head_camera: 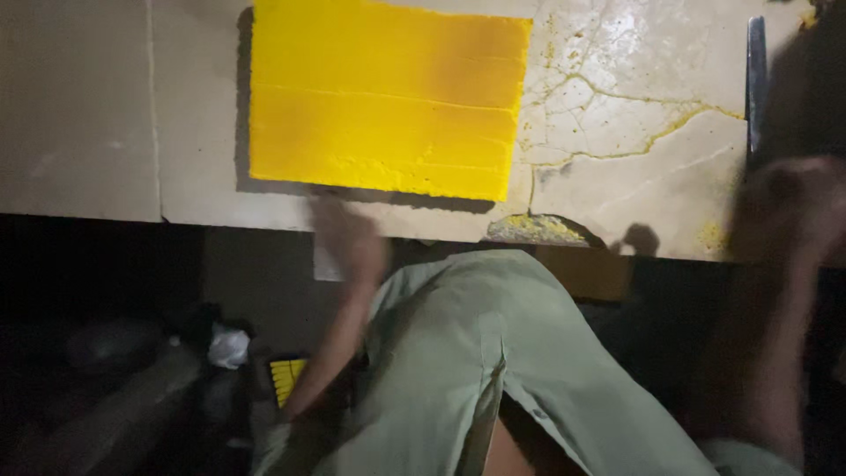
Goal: The person uses a knife to cut a yellow rectangular food block into thin strips on a table. They then remove a large yellow slab from a metal tray and continue cutting it into smaller pieces.
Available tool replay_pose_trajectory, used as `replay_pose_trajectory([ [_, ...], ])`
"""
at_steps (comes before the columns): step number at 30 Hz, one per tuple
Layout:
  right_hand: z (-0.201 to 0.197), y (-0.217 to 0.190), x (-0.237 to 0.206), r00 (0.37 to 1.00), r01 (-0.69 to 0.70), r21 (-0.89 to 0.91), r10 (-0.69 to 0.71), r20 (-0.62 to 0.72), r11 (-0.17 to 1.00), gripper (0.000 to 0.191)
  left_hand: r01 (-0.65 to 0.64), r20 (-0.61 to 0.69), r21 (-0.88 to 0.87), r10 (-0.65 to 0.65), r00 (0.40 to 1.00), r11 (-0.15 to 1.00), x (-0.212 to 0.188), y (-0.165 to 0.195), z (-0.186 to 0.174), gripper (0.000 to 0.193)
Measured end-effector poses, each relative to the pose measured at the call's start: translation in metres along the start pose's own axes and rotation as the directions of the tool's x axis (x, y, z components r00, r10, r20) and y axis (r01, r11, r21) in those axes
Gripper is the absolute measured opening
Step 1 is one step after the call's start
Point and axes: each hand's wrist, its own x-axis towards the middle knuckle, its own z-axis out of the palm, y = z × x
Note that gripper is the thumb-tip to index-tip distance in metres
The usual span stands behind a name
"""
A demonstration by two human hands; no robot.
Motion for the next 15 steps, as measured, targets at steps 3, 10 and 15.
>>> replay_pose_trajectory([
  [3, 0.064, 0.049, -0.045, 0.962, -0.216, 0.103, 0.193, 0.192, 0.971, 0.025, -0.559, 0.08, -0.415, 0.64, 0.764, 0.718, -0.028, 0.112, 0.017, 0.045],
  [10, 0.231, 0.049, -0.089, 0.649, -0.281, -0.174, 0.32, 0.69, 0.944, 0.03, -0.382, -0.145, -0.402, 0.354, 0.924, 0.833, 0.028, 0.064, -0.067, 0.032],
  [15, 0.272, 0.0, -0.042, 0.88, 0.065, 0.153, -0.13, 0.458, 0.986, 0.035, 0.02, -0.166, -0.061, -0.03, 0.986, 0.998, 0.076, -0.047, -0.136, 0.066],
])
